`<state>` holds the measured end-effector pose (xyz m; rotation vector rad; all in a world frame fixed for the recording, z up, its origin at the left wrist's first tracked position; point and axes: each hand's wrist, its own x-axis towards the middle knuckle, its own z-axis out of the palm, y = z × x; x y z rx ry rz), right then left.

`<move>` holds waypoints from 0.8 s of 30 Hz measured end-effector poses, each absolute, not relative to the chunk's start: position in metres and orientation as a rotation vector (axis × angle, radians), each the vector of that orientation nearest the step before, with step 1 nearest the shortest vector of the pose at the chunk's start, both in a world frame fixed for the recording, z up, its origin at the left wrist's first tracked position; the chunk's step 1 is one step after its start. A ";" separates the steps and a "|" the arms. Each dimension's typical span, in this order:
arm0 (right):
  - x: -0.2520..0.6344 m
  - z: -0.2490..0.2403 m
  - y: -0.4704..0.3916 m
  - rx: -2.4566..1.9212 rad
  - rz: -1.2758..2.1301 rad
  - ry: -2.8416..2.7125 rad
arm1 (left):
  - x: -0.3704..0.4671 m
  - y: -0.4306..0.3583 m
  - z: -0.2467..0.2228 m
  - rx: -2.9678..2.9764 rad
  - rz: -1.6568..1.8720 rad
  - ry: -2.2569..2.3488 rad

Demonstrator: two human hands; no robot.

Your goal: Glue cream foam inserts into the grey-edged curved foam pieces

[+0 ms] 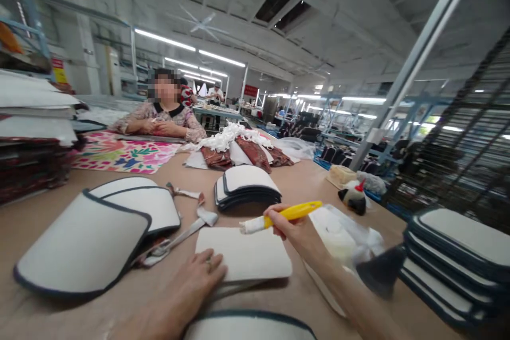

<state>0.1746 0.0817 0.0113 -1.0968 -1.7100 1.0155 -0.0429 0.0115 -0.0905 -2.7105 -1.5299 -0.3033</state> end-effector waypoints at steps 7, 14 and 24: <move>0.097 -0.031 0.124 -1.005 1.161 -1.948 | -0.041 0.015 -0.117 -2.662 -0.253 -1.506; 0.073 -0.044 0.139 -0.959 1.233 -2.085 | -0.037 0.013 -0.093 -2.785 -0.144 -1.587; 0.173 -0.032 0.158 -1.300 0.901 -2.102 | -0.042 0.025 -0.146 -2.658 -0.215 -1.539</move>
